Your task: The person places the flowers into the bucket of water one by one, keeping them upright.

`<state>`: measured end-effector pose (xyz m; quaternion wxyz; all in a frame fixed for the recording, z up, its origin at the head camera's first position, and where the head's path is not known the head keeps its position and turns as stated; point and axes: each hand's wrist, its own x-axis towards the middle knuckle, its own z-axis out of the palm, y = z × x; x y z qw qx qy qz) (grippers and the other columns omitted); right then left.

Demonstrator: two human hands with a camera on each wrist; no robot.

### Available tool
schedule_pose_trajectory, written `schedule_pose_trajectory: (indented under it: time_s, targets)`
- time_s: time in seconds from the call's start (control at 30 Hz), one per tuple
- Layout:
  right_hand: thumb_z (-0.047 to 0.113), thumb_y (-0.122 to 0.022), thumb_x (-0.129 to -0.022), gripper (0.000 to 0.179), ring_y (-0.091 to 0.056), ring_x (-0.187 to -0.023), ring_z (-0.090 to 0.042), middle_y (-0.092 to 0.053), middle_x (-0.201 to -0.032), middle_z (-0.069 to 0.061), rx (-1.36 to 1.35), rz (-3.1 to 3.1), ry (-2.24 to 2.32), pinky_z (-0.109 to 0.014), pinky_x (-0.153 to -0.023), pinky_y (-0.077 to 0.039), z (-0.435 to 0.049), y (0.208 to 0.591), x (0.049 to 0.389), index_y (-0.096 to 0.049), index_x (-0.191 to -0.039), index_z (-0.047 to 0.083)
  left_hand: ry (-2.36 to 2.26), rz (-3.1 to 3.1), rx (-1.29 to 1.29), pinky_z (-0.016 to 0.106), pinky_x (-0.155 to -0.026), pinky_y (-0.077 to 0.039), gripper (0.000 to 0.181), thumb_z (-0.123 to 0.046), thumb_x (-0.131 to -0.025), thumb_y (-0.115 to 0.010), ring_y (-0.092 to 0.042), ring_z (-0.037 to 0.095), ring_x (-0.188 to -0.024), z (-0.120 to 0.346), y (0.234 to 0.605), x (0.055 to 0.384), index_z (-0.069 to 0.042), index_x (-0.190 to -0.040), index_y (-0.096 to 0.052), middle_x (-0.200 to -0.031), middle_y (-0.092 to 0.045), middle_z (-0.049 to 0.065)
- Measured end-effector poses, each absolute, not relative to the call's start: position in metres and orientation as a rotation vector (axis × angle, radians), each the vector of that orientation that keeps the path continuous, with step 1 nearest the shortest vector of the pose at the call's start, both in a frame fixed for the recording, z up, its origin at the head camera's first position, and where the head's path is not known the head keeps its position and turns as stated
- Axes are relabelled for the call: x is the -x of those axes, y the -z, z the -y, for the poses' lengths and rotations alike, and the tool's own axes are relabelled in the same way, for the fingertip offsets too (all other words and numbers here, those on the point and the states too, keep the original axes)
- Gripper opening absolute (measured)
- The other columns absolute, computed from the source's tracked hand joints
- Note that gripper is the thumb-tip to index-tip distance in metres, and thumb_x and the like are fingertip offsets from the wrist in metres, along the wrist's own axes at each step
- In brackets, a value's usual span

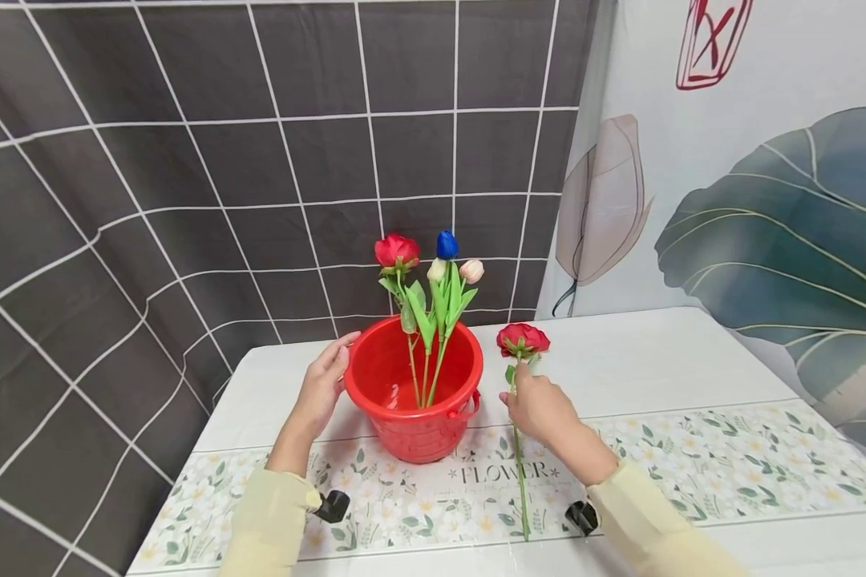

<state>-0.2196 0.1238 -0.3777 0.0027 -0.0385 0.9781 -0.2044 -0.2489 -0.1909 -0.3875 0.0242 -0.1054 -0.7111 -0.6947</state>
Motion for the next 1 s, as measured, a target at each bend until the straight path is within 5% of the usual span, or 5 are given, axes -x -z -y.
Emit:
schedule_pose_trajectory:
  time_s: [0.23, 0.7, 1.0]
  targets:
    - [0.023, -0.063, -0.093, 0.07, -0.062, -0.101, -0.043, -0.058, -0.115, -0.035, 0.074, -2.96, 0.592, -0.052, -0.082, -0.052, -0.125, 0.393, 0.214, -0.029, -0.141, -0.015, 2.139, 2.211, 0.317, 0.034, -0.101, -0.044, 0.044, -0.024, -0.105, -0.039, -0.044, 0.028, -0.132, 0.191, 0.387, 0.248, -0.006, -0.145, -0.04, -0.145, -0.043, 0.015]
    - [0.01, -0.074, -0.08, 0.074, -0.061, -0.066, -0.027, -0.063, -0.086, -0.027, 0.158, -2.984, 0.512, -0.042, -0.06, -0.052, -0.119, 0.422, 0.2, -0.032, -0.132, -0.023, 2.127, 2.229, 0.317, 0.029, -0.1, -0.045, 0.044, -0.025, -0.105, -0.038, -0.044, 0.027, -0.132, 0.191, 0.387, 0.248, -0.006, -0.145, -0.039, -0.145, -0.043, 0.015]
    - [-0.003, -0.067, -0.075, 0.071, -0.064, -0.073, -0.036, -0.061, -0.101, -0.033, 0.147, -3.012, 0.466, -0.045, -0.064, -0.055, -0.112, 0.431, 0.192, -0.032, -0.134, -0.021, 2.132, 2.223, 0.327, 0.024, -0.096, -0.047, 0.045, -0.025, -0.105, -0.039, -0.044, 0.027, -0.132, 0.191, 0.386, 0.248, -0.006, -0.145, -0.039, -0.146, -0.043, 0.014]
